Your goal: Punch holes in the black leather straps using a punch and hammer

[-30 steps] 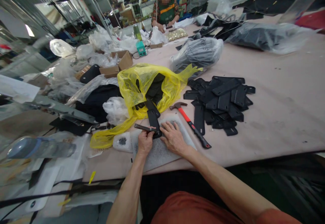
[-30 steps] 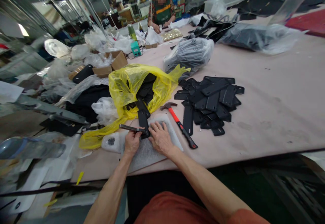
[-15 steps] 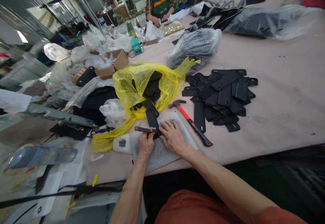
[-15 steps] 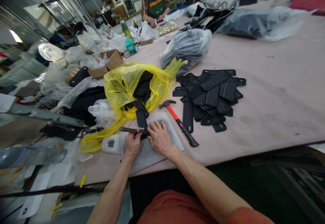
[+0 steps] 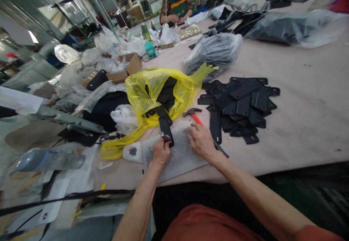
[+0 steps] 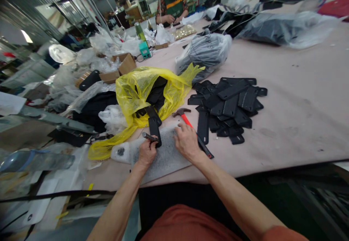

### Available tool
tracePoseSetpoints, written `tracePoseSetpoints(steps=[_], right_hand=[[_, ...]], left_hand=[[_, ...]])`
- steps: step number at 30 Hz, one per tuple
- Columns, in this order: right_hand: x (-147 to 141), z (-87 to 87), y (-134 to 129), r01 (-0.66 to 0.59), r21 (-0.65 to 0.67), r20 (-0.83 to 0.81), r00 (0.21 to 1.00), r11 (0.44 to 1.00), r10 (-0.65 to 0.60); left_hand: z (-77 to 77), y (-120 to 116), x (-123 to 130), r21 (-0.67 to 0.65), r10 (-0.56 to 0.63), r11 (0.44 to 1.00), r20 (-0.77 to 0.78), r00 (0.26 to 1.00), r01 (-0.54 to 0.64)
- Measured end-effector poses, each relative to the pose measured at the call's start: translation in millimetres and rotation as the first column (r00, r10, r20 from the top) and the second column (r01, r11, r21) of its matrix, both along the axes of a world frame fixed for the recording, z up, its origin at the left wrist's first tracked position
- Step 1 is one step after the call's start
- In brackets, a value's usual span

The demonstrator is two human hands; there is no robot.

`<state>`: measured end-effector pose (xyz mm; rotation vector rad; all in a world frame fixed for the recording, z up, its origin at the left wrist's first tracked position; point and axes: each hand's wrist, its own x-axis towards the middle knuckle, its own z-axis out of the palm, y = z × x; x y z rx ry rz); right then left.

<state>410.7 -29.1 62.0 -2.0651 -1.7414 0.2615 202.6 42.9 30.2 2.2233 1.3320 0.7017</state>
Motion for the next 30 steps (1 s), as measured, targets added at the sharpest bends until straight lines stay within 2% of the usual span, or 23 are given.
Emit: tracePoseSetpoints(steps=[3,5,6,8,11,13,15,17,18,19,21,22,23,25,27,29,30], right_hand=[[37.6,-1.7,-2.9,0.195,-0.155,0.069,0.980,0.968,-0.187],[53.7,-5.5,-0.8,0.231,-0.278,-0.030,0.968,0.932,-0.249],[58.0,-6.9,1.8,0.227,-0.336,-0.143,0.947,0.914,-0.287],[60.0,-6.6,9.2,0.186,-0.425,-0.376,0.854,0.886,-0.359],[53.0,5.7,20.1,0.088,-0.481,-0.559,0.736,0.872,-0.383],[47.2,24.8,22.5,0.041,-0.485,-0.604,0.707,0.873,-0.369],[43.0,54.5,19.4,0.048,-0.440,-0.661,0.658,0.897,-0.360],[39.6,92.3,12.0,0.123,-0.253,-0.730,0.626,0.960,-0.273],[37.7,111.7,7.4,0.173,-0.094,-0.746,0.639,0.980,-0.184],[35.4,129.4,2.5,0.220,0.087,-0.706,0.702,0.972,-0.095],[29.3,153.8,-7.3,0.251,0.381,-0.508,0.861,0.890,-0.025],[25.8,159.0,-12.1,0.208,0.467,-0.396,0.918,0.860,-0.007],[22.5,159.9,-16.5,0.128,0.498,-0.292,0.956,0.858,0.027],[18.3,154.1,-23.4,-0.091,0.402,-0.100,0.985,0.911,0.142],[18.6,149.5,-26.6,-0.263,0.198,0.041,0.965,0.944,0.260],[20.9,152.8,-26.8,-0.287,0.118,0.113,0.955,0.951,0.274],[21.5,156.4,-26.5,-0.241,0.164,0.093,0.969,0.957,0.228]], left_hand=[[2.9,-1.5,1.3,-0.020,0.018,1.000,-0.033,0.999,-0.019],[5.0,-2.2,2.2,-0.025,0.018,1.000,-0.056,0.998,-0.020],[6.2,-2.5,2.5,-0.025,0.016,1.000,-0.065,0.998,-0.018],[8.5,-3.3,2.9,-0.027,0.018,0.999,-0.079,0.997,-0.020],[11.5,-4.7,2.9,-0.035,0.020,0.999,-0.078,0.997,-0.023],[12.3,-5.5,2.6,-0.042,0.020,0.999,-0.066,0.998,-0.023],[11.7,-5.9,2.0,-0.046,0.022,0.999,-0.056,0.998,-0.025],[10.2,-5.9,1.4,-0.042,0.021,0.999,-0.048,0.999,-0.023],[9.5,-5.8,1.1,-0.038,0.019,0.999,-0.044,0.999,-0.021],[8.8,-5.7,1.0,-0.034,0.017,0.999,-0.038,0.999,-0.018],[8.3,-5.5,0.8,-0.024,0.010,1.000,-0.024,1.000,-0.010],[8.2,-5.5,0.8,-0.020,0.008,1.000,-0.016,1.000,-0.008],[8.3,-5.6,0.8,-0.017,0.007,1.000,-0.006,1.000,-0.007],[8.1,-5.9,0.8,-0.016,0.006,1.000,0.011,1.000,-0.005],[7.4,-6.1,0.6,-0.019,0.003,1.000,0.021,1.000,-0.003],[6.6,-6.0,0.5,-0.018,0.000,1.000,0.021,1.000,0.000],[6.4,-5.9,0.5,-0.014,0.000,1.000,0.023,1.000,0.001]])
